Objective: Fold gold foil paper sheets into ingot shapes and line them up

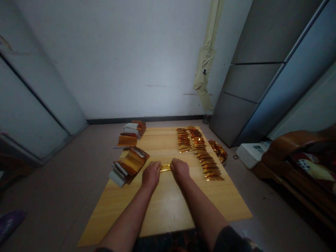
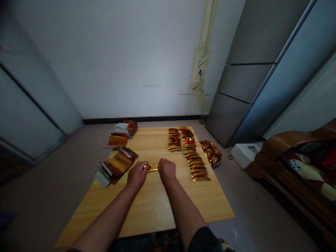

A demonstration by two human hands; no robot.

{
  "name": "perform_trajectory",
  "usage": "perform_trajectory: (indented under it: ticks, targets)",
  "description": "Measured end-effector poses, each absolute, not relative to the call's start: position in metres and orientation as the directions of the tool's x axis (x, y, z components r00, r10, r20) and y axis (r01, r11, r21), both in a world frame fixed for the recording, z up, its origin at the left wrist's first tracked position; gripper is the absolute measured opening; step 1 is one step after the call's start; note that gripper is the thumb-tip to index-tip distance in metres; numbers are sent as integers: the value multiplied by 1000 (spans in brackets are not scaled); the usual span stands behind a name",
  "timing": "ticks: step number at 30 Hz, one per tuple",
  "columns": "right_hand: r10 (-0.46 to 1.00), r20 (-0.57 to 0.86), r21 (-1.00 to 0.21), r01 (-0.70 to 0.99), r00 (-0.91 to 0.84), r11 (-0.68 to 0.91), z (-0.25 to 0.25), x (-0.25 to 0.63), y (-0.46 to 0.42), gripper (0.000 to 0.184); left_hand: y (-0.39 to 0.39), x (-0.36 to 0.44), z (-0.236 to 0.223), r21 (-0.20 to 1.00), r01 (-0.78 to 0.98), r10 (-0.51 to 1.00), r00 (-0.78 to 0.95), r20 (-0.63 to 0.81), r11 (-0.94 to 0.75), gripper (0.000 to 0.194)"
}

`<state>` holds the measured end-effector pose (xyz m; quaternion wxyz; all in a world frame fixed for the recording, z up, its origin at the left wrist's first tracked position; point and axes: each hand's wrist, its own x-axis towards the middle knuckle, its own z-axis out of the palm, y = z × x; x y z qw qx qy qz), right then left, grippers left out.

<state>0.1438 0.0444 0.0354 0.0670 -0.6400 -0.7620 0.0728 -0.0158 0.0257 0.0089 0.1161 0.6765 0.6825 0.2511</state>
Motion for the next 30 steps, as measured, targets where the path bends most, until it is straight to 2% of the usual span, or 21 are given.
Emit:
perform_trajectory:
  ticks: [19, 30]
  targets:
    - [990, 9, -184, 973, -143, 142, 31, 142, 48, 17, 23, -14, 2, 352, 929, 967, 25, 254, -117, 25]
    - [995, 17, -203, 974, -99, 101, 32, 141, 46, 17, 21, -10, 10, 260, 959, 972, 55, 229, -116, 23]
